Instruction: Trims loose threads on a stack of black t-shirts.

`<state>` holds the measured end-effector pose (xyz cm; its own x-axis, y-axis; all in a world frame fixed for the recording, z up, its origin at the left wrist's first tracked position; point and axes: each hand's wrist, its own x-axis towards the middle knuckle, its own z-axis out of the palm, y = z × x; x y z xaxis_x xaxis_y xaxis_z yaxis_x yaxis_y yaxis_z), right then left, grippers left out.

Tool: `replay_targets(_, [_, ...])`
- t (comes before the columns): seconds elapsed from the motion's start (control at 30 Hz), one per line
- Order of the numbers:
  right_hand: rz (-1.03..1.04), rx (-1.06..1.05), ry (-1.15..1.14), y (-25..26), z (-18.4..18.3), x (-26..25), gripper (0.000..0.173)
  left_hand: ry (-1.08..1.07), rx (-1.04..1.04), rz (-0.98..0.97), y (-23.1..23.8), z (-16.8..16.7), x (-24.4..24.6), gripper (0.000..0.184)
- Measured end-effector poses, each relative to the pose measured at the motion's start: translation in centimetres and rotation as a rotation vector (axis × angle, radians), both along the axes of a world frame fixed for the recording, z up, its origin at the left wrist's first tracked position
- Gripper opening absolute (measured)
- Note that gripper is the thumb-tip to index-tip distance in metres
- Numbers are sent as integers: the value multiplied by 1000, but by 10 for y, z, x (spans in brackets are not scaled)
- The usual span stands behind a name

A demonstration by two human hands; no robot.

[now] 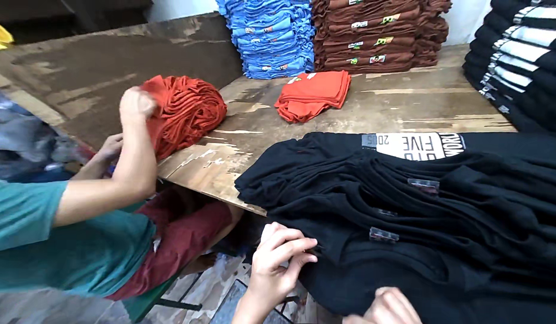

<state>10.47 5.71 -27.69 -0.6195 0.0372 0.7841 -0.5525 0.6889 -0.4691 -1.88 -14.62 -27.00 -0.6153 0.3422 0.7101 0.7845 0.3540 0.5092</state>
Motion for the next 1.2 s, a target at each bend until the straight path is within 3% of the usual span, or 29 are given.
replay_targets(0.07, [-202, 12, -86, 0, 9, -8, 26, -3, 9, -21, 2, -1, 1, 13])
replay_targets(0.2, [-381, 47, -307, -8, 21, -32, 54, -110, 47, 14, 7, 17, 7, 25])
replay_targets(0.27, [-333, -47, -235, -19, 17, -40, 37, -164, 86, 62, 15, 30, 8, 29])
replay_targets(0.33, [-309, -129, -83, -30, 10, -44, 15, -185, 63, 171, 26, 44, 8, 17])
replay_targets(0.43, [-289, -89, 85, -32, 1, -45, 3, -466, -266, 217, 38, 65, 10, 26])
replay_targets(0.5, [-240, -60, 107, -26, -5, -45, 2, -718, -401, 138, 44, 72, 6, 20])
replay_targets(0.53, [-200, -84, 99, -24, -6, -46, 3, -772, -328, 103, 42, 69, 4, 18])
replay_targets(0.67, [-165, -284, -88, -15, 9, -48, 22, -978, 391, -39, 40, 56, 8, 12])
replay_targets(0.73, [-164, -297, -203, -13, 20, -49, 36, -1042, 527, -80, 43, 52, 13, 11])
replay_targets(0.77, [-174, -296, -213, -14, 21, -52, 41, -1042, 529, -94, 44, 50, 15, 12])
replay_targets(0.87, [-139, -367, -9, -21, 9, -66, 17, -998, 491, -114, 44, 47, 16, 13])
replay_targets(0.97, [-64, -446, 106, -22, 2, -63, 8, -881, 357, -105, 39, 45, 17, 13])
replay_targets(1.03, [-75, -478, 69, -20, 3, -53, 5, -719, 219, -25, 36, 46, 22, 7])
replay_targets(1.13, [-101, -485, 24, -15, 1, -40, 7, -357, -37, 212, 25, 52, 31, 30])
replay_targets(1.2, [-97, -486, 17, -15, 1, -35, 8, -135, -132, 268, 21, 58, 39, 31])
